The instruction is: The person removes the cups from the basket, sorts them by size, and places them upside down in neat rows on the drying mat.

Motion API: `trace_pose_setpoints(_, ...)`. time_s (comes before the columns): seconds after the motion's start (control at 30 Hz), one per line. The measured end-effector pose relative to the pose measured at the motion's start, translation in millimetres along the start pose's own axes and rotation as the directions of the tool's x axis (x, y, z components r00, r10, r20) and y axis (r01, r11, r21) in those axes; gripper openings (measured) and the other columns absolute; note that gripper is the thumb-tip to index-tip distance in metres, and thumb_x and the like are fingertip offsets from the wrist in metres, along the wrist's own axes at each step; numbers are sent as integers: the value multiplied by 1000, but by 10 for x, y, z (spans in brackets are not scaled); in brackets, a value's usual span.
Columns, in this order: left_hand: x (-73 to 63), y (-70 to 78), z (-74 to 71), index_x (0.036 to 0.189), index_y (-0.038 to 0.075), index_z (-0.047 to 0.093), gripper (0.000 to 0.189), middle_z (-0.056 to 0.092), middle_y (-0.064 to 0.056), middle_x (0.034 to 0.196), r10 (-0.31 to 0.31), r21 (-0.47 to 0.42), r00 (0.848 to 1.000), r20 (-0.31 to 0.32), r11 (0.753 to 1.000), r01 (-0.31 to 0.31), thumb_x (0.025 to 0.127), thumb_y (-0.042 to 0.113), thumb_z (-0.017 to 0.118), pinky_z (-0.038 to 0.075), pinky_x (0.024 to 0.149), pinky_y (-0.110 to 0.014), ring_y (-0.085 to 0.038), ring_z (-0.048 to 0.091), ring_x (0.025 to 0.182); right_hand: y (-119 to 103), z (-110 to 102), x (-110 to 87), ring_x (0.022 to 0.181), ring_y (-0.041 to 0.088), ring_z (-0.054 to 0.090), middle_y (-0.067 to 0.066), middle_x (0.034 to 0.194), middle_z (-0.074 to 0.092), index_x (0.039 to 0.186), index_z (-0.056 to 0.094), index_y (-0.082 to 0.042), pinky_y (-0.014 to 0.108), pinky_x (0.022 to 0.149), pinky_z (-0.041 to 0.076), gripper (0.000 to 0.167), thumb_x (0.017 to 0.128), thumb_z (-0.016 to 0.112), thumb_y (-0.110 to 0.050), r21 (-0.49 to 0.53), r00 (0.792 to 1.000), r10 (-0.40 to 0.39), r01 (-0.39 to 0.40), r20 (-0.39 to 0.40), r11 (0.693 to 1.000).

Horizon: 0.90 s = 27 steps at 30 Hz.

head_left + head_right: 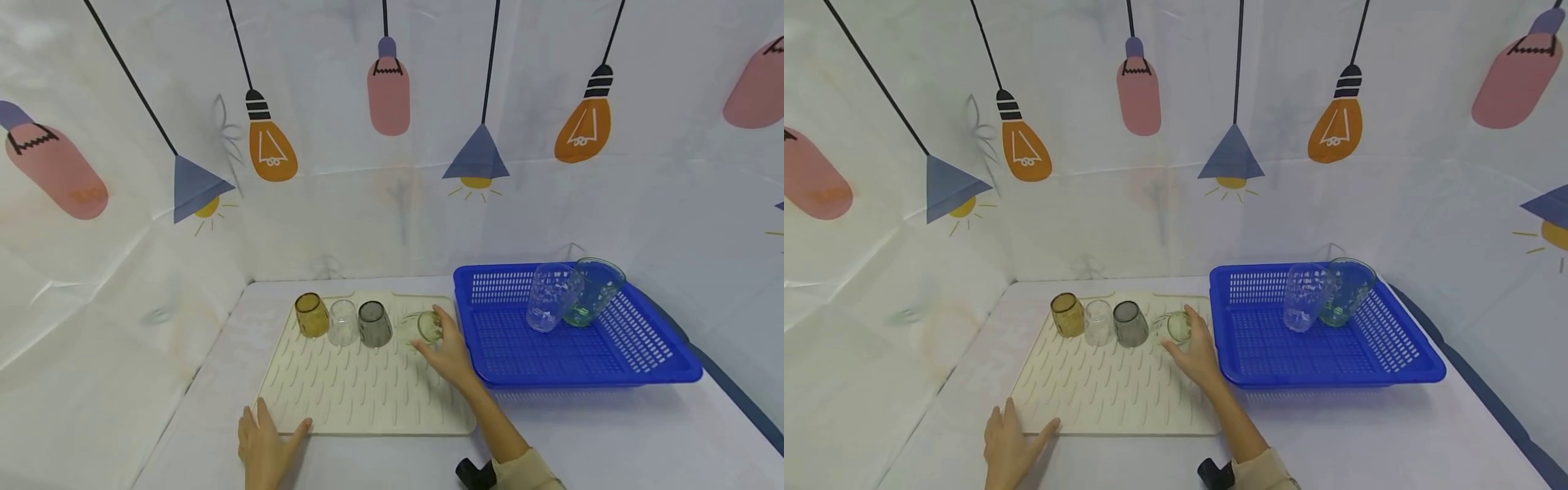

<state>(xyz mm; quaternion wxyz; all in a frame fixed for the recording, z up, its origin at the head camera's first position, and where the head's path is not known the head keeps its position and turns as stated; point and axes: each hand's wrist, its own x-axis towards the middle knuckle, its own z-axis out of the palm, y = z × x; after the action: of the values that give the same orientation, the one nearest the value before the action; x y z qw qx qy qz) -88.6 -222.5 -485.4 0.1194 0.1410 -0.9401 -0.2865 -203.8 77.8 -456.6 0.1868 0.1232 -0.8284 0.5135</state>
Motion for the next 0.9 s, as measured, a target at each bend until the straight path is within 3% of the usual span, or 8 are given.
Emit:
trace_pose_setpoints(0.07, 8, -44, 5, 136, -23, 13, 113, 11, -54, 134, -36, 26, 995, 88, 999, 34, 71, 41, 79, 19, 96, -77, -68, 12, 125, 38, 33, 30, 115, 43, 50, 28, 132, 47, 138, 36, 6, 55, 94, 44, 75, 77, 76, -12, -5, 1000, 0, 0, -3, 1000)
trace_pose_setpoints(0.13, 15, -74, 18, 136, -24, 9, 119, 7, -54, 135, -51, 29, 990, 129, 998, 48, 69, 43, 80, 14, 101, -73, -66, 9, 127, 81, 67, 59, 114, 44, 50, 30, 132, 46, 137, 37, 7, 56, 94, 43, 75, 76, 76, -10, 6, 1000, -7, 7, -8, 1000)
trace_pose_setpoints(0.37, 12, -183, 52, 138, -23, 1, 129, 1, -49, 139, -46, -31, 987, 155, 998, 52, 63, 45, 82, 4, 108, -65, -60, 2, 131, 211, 182, 132, 112, 45, 51, 33, 129, 48, 133, 38, 13, 56, 95, 42, 75, 72, 77, -6, 13, 1000, -26, 27, -13, 1000)
trace_pose_setpoints(0.63, 18, -221, 45, 138, -23, -2, 130, -2, -47, 141, -53, -48, 982, 181, 997, 62, 64, 42, 83, 4, 109, -64, -59, 0, 132, 240, 251, 175, 112, 41, 52, 27, 125, 53, 133, 42, 9, 53, 86, 49, 72, 72, 78, -9, 61, 998, 66, -66, -3, 996)
trace_pose_setpoints(0.9, 22, -231, 37, 137, -23, -1, 129, -1, -48, 141, -43, -70, 983, 176, 996, 56, 63, 41, 83, 5, 109, -64, -59, 1, 132, 312, 315, 244, 111, 42, 53, 28, 123, 54, 130, 44, 10, 50, 83, 52, 71, 71, 79, -10, 55, 999, 31, -33, 35, 998)
